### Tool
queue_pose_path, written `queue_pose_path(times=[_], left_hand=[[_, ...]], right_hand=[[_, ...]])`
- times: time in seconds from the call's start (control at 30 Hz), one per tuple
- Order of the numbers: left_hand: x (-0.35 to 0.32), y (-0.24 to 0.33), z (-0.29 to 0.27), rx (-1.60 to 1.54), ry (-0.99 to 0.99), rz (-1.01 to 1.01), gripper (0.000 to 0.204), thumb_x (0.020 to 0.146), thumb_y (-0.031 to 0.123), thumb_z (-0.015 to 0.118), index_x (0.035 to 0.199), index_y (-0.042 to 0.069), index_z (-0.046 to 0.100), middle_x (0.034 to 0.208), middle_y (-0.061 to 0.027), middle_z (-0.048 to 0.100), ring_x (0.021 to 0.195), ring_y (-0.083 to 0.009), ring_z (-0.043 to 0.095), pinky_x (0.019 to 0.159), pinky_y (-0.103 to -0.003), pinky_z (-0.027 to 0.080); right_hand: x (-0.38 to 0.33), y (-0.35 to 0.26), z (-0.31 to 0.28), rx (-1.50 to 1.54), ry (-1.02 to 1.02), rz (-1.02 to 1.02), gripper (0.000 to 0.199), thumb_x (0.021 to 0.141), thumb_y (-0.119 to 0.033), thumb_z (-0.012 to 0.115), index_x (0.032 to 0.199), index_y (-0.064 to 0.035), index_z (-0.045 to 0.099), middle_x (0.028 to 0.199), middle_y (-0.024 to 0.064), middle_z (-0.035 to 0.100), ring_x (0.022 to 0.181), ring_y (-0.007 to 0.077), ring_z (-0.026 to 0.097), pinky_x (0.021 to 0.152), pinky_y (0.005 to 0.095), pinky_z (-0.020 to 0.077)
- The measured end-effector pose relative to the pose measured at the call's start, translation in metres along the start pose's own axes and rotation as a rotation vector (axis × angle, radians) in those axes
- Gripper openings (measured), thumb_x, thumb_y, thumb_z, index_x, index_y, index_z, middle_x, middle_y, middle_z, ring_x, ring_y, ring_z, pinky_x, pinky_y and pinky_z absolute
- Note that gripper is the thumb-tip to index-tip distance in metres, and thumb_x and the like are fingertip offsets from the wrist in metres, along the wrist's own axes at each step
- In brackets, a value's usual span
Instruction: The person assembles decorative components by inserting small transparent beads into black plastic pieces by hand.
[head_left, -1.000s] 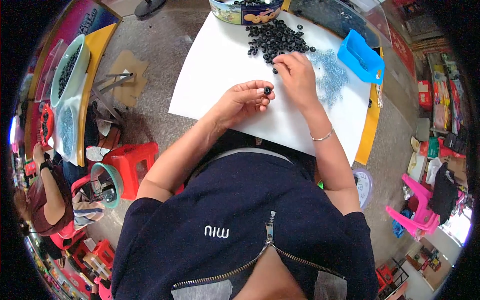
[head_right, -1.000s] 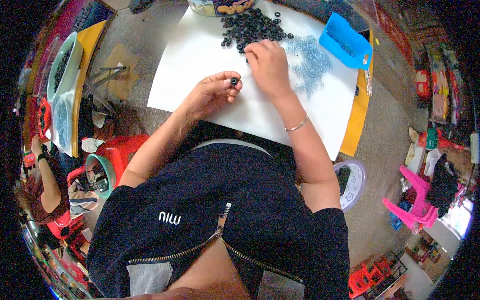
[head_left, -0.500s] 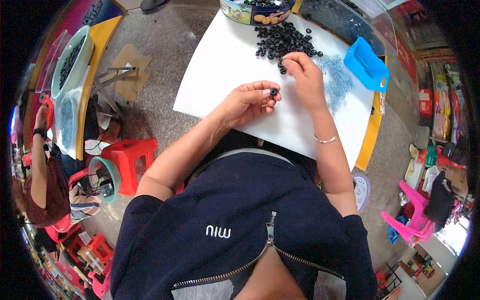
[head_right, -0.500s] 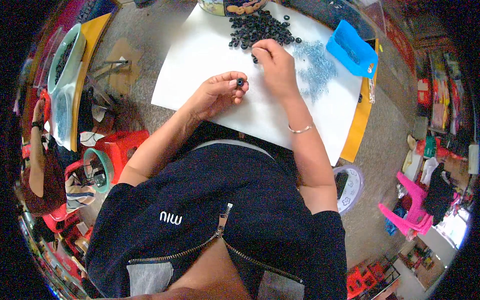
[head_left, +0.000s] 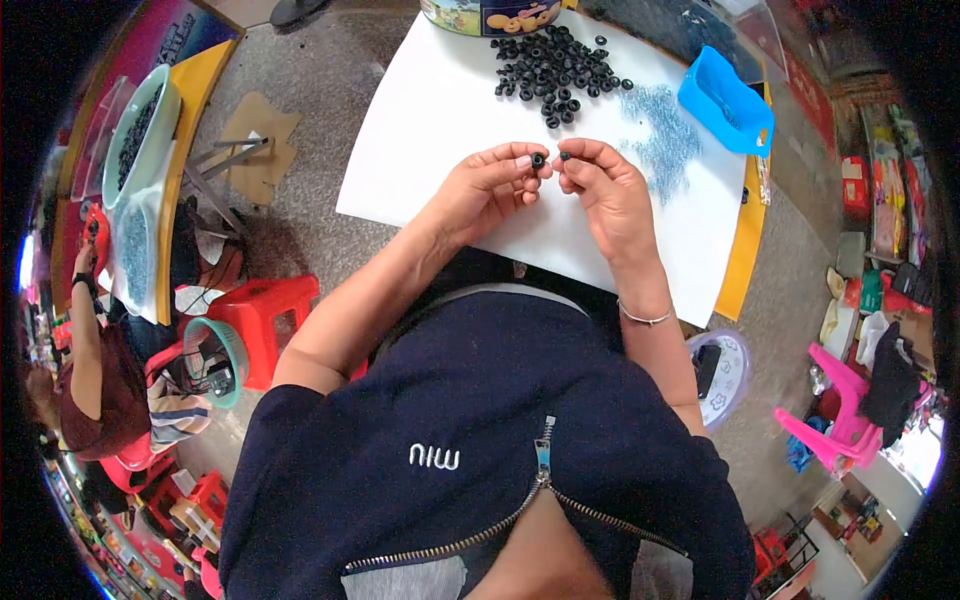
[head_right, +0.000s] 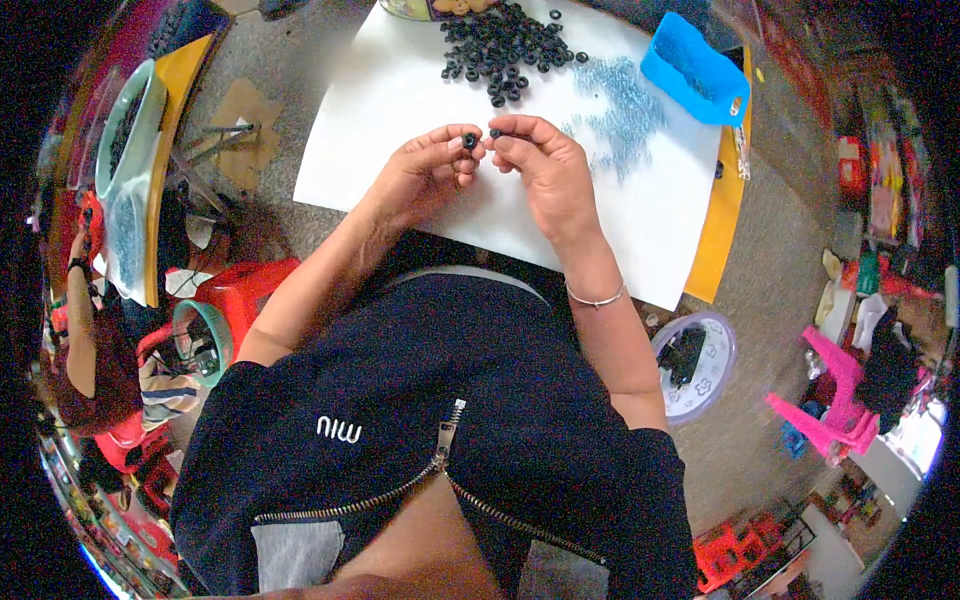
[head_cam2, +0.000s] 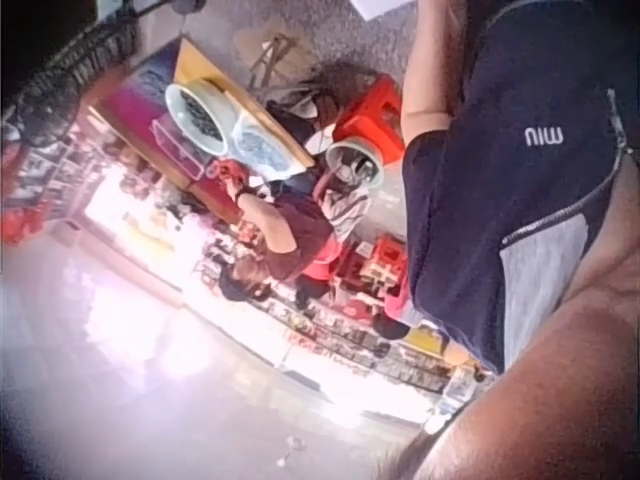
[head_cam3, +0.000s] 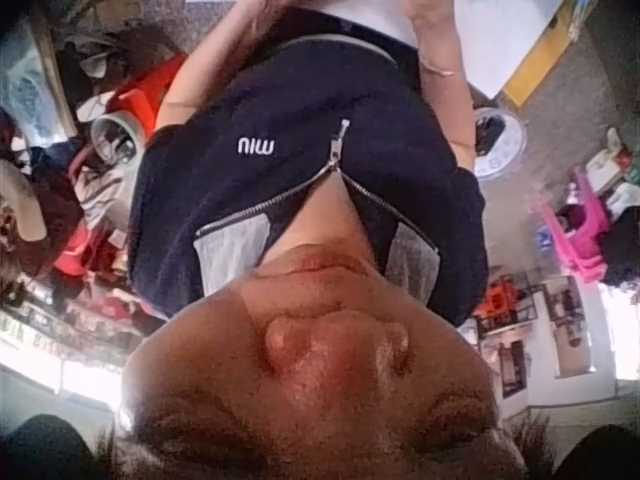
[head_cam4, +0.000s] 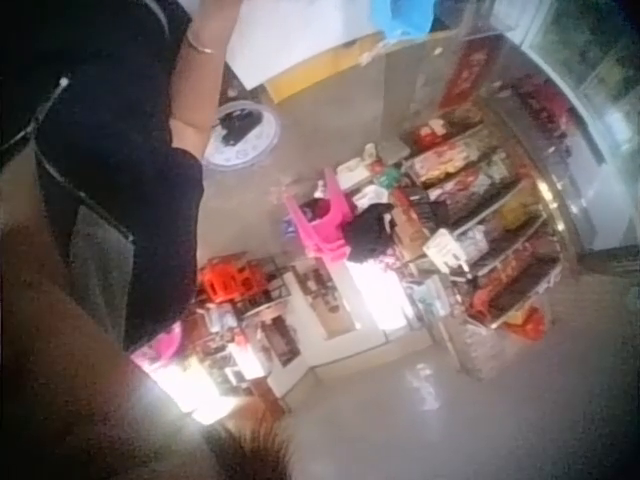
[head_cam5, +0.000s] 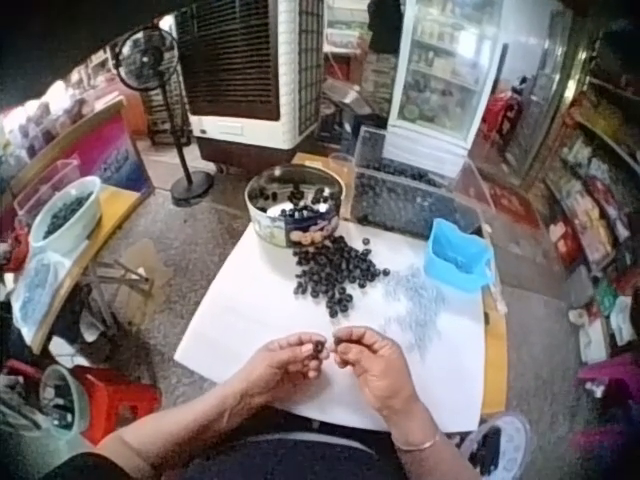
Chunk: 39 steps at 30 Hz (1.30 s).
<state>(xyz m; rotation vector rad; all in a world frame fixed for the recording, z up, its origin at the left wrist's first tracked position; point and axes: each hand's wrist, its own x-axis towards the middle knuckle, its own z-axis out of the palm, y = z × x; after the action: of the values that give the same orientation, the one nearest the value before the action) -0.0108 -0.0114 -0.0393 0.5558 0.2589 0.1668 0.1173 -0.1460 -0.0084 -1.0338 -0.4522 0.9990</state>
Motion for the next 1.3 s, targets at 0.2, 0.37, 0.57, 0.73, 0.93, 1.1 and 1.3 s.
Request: queue_pose_path(times=[0.2,0.37,0.57,0.73,0.93,1.1,1.3], left_hand=[[-0.005,0.002,0.011,0.046,0.022,-0.021,0.024,0.093,0.007,0.055,0.114,-0.002,0.057,0.097,-0.0100,0.065,0.076,-0.0106,0.059,0.070,-0.023,0.051],[-0.008,0.004,0.018,0.096,0.048,-0.003,0.024,0.093,0.007,0.055,0.115,-0.002,0.058,0.097,-0.0096,0.065,0.077,-0.0100,0.058,0.071,-0.023,0.050],[-0.011,0.004,0.023,0.126,0.036,0.028,0.026,0.093,0.011,0.056,0.116,-0.002,0.057,0.099,-0.0108,0.065,0.079,-0.0125,0.058,0.074,-0.026,0.049],[-0.012,0.003,0.027,0.155,0.060,0.050,0.022,0.092,0.008,0.057,0.111,-0.003,0.060,0.094,-0.0086,0.065,0.077,-0.0105,0.058,0.070,-0.024,0.049],[-0.012,-0.001,0.027,0.383,0.149,0.094,0.024,0.091,0.010,0.058,0.111,-0.003,0.061,0.094,-0.0067,0.066,0.076,-0.0116,0.058,0.071,-0.025,0.048],[-0.015,0.001,0.034,0.589,0.168,0.175,0.022,0.091,0.009,0.059,0.109,-0.003,0.063,0.091,-0.0050,0.067,0.076,-0.0109,0.057,0.070,-0.024,0.047],[-0.016,0.001,0.032,0.624,0.153,0.156,0.020,0.092,0.011,0.059,0.106,-0.002,0.064,0.088,-0.0023,0.066,0.074,-0.0082,0.057,0.070,-0.022,0.049]], right_hand=[[-0.008,-0.007,0.010,-0.250,0.076,-0.103,0.018,0.088,-0.002,0.058,0.105,0.0028,0.062,0.092,0.0074,0.066,0.080,0.0108,0.057,0.076,0.0247,0.0471],[-0.014,-0.014,0.018,-0.379,0.113,-0.140,0.015,0.089,-0.003,0.058,0.103,0.0016,0.062,0.092,0.0058,0.065,0.079,0.0096,0.057,0.074,0.0235,0.0476],[-0.021,-0.018,0.025,-0.563,0.110,-0.209,0.011,0.090,-0.003,0.059,0.099,0.0012,0.063,0.090,0.0036,0.064,0.082,0.0092,0.059,0.074,0.0213,0.0471],[-0.020,-0.017,0.025,-0.732,0.087,-0.364,0.009,0.089,-0.003,0.059,0.096,0.0029,0.063,0.090,0.0044,0.062,0.082,0.0107,0.060,0.074,0.0220,0.0470],[-0.023,-0.014,0.030,-0.957,0.086,-0.515,0.009,0.083,-0.001,0.061,0.092,0.0006,0.063,0.087,0.0120,0.062,0.080,0.0239,0.062,0.072,0.0317,0.0497],[-0.023,-0.009,0.028,-1.253,0.063,-0.754,0.011,0.081,-0.001,0.061,0.092,-0.0003,0.059,0.087,0.0134,0.060,0.084,0.0311,0.059,0.073,0.0397,0.0481],[-0.024,-0.005,0.027,-1.111,0.073,-0.682,0.012,0.080,-0.001,0.062,0.092,-0.0005,0.059,0.087,0.0131,0.059,0.081,0.0297,0.058,0.071,0.0382,0.0475]])
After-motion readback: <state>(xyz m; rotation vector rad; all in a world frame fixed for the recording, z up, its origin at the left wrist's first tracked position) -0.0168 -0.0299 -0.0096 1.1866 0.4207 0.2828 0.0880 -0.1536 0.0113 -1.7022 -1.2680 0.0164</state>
